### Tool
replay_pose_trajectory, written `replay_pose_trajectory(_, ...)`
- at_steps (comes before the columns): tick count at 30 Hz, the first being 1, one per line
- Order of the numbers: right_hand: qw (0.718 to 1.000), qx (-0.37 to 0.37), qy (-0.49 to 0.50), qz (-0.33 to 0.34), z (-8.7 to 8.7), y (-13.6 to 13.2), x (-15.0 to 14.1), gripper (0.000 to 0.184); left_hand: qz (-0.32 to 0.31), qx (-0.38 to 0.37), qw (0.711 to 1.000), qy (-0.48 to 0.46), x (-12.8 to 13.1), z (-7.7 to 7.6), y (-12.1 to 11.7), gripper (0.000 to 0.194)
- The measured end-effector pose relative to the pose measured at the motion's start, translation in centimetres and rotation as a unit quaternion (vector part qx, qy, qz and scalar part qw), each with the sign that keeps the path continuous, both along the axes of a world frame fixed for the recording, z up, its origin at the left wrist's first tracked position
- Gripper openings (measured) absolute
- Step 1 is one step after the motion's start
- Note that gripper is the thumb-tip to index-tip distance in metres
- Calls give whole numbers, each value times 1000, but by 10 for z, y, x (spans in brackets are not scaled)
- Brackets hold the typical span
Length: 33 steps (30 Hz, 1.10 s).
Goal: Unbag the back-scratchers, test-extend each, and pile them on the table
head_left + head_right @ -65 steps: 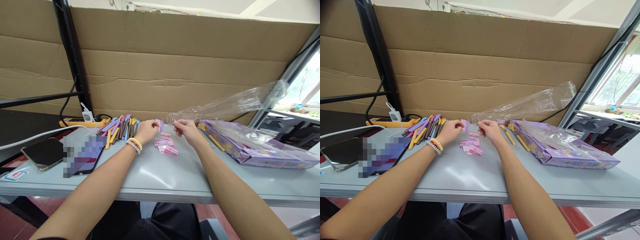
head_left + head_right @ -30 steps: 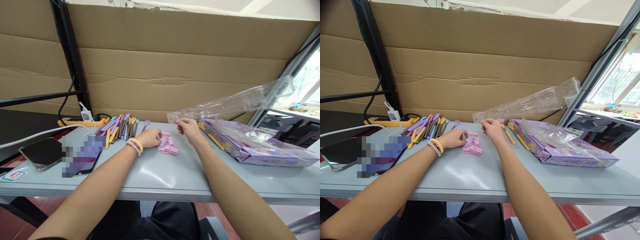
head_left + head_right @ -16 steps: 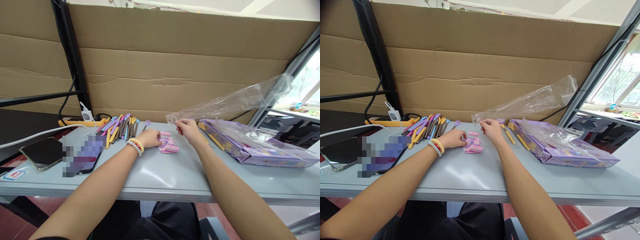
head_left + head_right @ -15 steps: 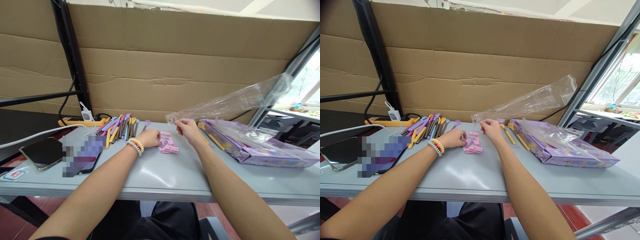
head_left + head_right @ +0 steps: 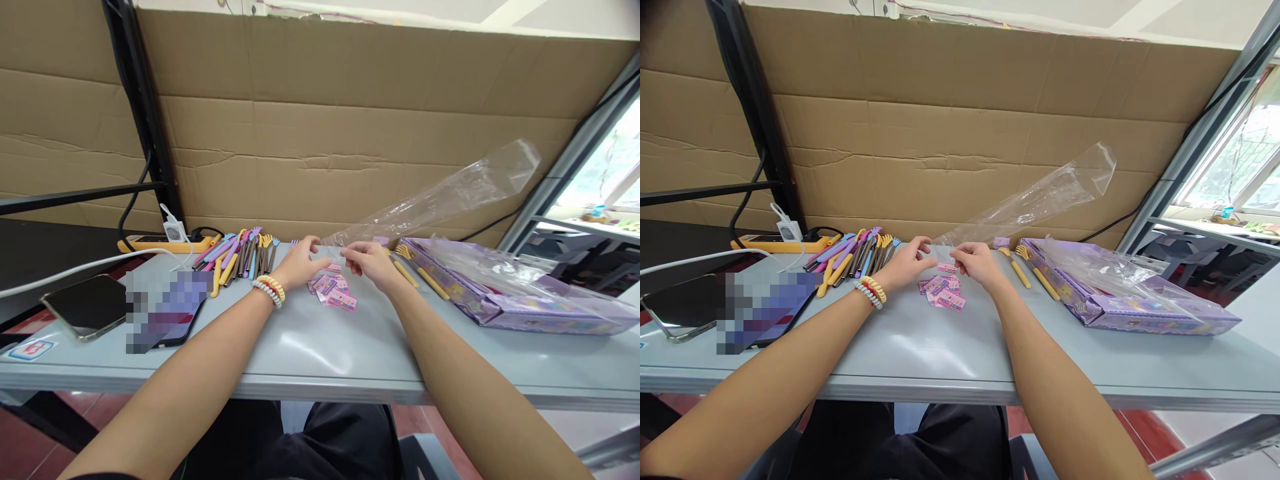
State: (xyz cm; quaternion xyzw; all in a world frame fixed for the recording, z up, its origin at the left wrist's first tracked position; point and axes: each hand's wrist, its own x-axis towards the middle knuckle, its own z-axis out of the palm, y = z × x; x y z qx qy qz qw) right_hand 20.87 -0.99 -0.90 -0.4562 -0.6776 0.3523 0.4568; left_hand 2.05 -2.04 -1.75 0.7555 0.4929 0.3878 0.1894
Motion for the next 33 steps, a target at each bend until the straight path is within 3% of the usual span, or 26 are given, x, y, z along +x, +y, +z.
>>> replay_pose_trajectory(3,1000,-5,-14,26,-1,0,-1,20,-27,-3,999,-39,3,-1,-1,72)
replay_pose_trajectory(5,999,-7,-21,37,-2,0,-1,20,-54,-8,997,-45,4,-1,-1,69)
replay_pose_trajectory(10,999,-9,-17,37,-1,-1,-1,22,-58,20,998,-32,3,1,1,20)
replay_pose_trajectory(15,998,6,57,40,3,-5,-2,34,-20,15,999,-45,1,5,2,9)
replay_pose_trajectory(21,991,43,124,-18,5,-2,0,46,-12,-23,1000,-16,-1,5,0,14)
replay_pose_trajectory(24,990,63,119,-38,3,2,3,42,-64,-43,995,-65,-1,4,0,15)
replay_pose_trajectory(28,992,69,91,-44,1,4,4,40,-149,-91,971,-162,0,4,-2,35)
replay_pose_trajectory(33,994,69,69,-40,2,1,2,38,-140,-72,975,-154,1,5,-6,63)
